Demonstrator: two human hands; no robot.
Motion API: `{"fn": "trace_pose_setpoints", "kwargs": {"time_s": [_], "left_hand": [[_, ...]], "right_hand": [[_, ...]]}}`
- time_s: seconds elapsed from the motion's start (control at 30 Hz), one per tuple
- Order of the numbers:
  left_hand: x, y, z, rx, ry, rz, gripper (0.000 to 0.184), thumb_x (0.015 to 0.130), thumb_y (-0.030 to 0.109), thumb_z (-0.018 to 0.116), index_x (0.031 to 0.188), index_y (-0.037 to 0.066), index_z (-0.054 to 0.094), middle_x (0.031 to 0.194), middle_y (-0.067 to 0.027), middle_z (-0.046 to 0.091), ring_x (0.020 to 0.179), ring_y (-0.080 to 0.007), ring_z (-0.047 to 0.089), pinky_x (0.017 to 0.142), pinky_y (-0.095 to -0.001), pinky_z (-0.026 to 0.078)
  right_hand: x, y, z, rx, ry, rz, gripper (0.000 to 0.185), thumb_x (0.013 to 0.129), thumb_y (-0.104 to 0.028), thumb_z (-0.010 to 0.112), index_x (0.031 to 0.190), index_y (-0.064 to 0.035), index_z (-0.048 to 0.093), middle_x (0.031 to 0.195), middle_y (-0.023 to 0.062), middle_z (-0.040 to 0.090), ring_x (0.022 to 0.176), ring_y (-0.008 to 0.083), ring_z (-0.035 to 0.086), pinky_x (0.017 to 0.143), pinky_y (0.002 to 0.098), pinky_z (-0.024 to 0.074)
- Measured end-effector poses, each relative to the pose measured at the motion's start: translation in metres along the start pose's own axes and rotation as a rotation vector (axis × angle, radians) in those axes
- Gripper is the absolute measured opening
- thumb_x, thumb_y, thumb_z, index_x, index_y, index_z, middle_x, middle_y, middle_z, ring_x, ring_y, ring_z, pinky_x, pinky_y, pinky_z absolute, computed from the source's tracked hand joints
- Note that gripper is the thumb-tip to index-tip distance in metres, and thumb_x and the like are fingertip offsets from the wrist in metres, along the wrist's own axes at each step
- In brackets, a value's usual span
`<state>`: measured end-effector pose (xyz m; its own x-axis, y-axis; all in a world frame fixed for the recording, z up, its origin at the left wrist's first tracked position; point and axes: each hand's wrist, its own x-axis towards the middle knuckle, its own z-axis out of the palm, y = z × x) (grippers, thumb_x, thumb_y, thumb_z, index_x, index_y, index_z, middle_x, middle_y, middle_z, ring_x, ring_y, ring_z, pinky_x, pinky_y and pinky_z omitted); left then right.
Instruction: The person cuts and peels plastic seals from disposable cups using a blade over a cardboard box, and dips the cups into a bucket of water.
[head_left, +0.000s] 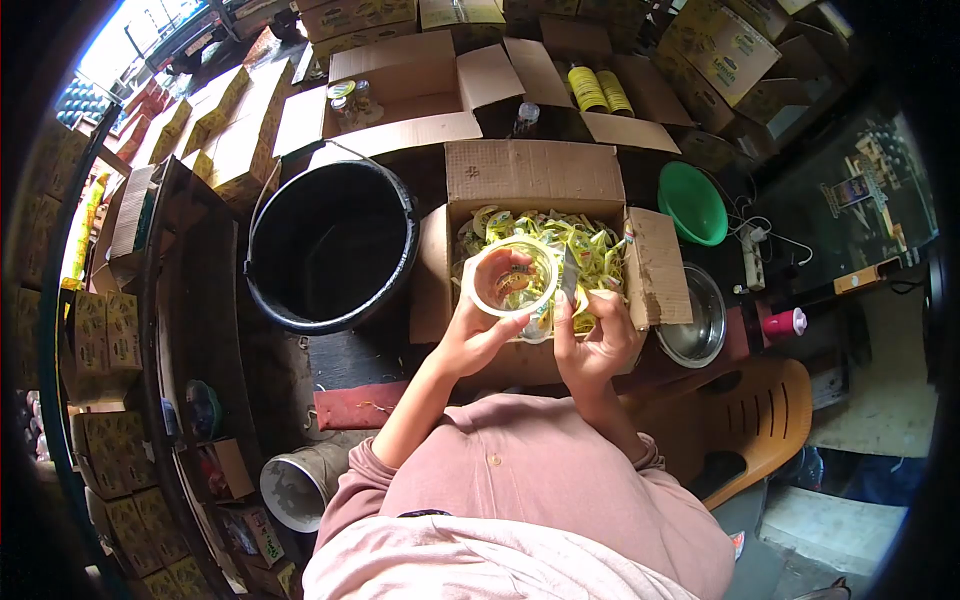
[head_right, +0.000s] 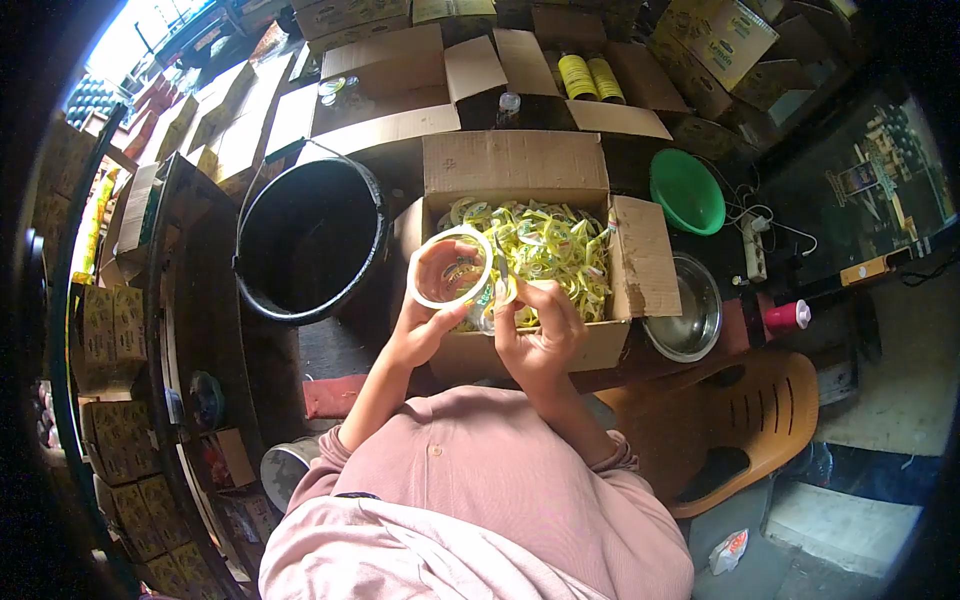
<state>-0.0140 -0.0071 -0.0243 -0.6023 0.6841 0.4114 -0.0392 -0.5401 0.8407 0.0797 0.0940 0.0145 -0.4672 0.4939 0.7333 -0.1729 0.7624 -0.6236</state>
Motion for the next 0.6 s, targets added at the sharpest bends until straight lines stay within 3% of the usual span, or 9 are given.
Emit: {"fn": "trace_pose_setpoints", "kwargs": {"time_s": [0.1, 0.6], "left_hand": [[0.0005, 0.0024, 0.0045, 0.078, -0.004, 0.013, 0.068, 0.074, -0.001, 0.058, 0.130, 0.005, 0.020, 0.122, -0.0145, 0.036, 0.117, -0.0241, 0.036, 0.101, -0.0381, 0.026], [-0.0004, -0.0021, -0.0031, 0.308, -0.103, 0.128, 0.076, 0.068, 0.005, 0.070, 0.126, 0.003, 0.021, 0.113, -0.0148, 0.042, 0.107, -0.0248, 0.044, 0.095, -0.0364, 0.032]], "right_hand": [[-0.0043, 0.0042, 0.0009, -0.039, 0.000, -0.043, 0.014, 0.069, 0.002, 0.065, 0.080, 0.0019, 0.056, 0.069, 0.0094, 0.056, 0.061, 0.0177, 0.056, 0.056, 0.0267, 0.0446], [-0.0013, 0.0052, -0.0029, -0.048, -0.012, -0.061, 0.017, 0.066, 0.002, 0.067, 0.081, -0.0010, 0.060, 0.073, 0.0102, 0.060, 0.064, 0.0204, 0.061, 0.058, 0.0275, 0.0483]]}}
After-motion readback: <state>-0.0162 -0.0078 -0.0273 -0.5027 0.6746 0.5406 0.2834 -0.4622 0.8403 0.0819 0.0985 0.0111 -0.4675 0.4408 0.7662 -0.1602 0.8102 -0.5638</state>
